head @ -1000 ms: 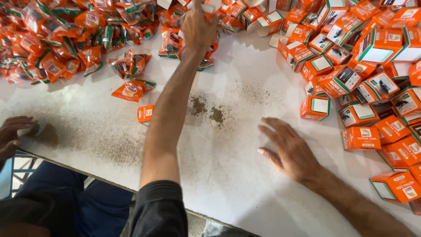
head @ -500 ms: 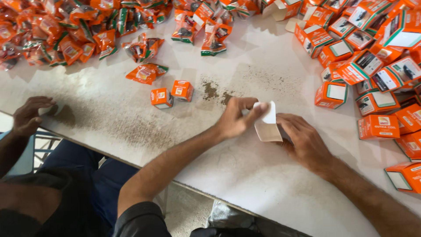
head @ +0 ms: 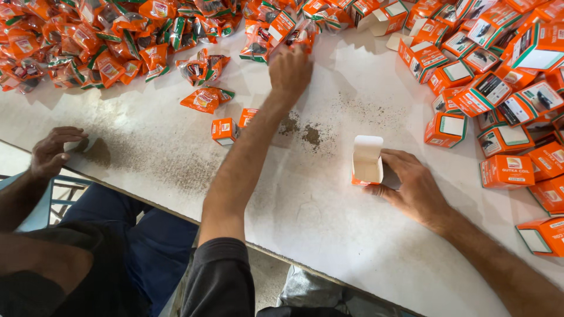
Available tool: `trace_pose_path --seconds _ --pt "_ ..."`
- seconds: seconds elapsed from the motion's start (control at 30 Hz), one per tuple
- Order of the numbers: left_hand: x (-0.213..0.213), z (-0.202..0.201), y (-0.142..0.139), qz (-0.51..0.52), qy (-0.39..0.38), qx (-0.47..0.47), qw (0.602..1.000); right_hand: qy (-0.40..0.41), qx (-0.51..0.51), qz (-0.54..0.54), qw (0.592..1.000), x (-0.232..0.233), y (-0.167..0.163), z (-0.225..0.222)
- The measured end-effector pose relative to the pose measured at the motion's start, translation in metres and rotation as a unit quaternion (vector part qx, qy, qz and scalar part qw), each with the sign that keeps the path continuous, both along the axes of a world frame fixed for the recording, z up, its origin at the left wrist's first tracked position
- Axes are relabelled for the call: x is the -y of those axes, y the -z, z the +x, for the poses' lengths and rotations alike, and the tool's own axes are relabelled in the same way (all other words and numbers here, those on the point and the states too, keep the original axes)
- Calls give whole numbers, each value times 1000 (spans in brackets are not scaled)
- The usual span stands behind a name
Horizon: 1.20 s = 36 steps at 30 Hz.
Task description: The person picks up small orange cartons and wrapped product packets from a large pile on the table, opens a carton, places a wrapped packet inside, folds the carton flaps closed, and tosses the finished box onto a growing pile of packed boxes, repeating this cycle continuously.
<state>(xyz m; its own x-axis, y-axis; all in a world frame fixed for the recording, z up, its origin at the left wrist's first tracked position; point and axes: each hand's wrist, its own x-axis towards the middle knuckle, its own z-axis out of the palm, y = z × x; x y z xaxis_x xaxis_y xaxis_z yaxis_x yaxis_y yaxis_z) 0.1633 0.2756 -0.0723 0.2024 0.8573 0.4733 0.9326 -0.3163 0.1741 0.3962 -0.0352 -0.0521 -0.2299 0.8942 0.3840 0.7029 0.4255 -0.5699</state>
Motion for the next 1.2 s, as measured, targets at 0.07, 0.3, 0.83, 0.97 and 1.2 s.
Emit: trace_pose_path --seconds 0.07,0.3,0.83,0.97,1.2 --pt "9 7 17 11 56 5 998 -2 -29 -5 1000 0 -1 1" --pt "153 20 -23 -128 292 179 931 21 -61 -6 998 -3 1 4" --pt "254 27 -25 124 408 73 901 39 -55 2 998 -5 4 3" --pt "264 33 -26 33 359 132 924 14 -65 9 998 -3 -3 1" --pt "254 56 -27 -134 302 302 894 33 -31 46 998 -2 -3 -1"
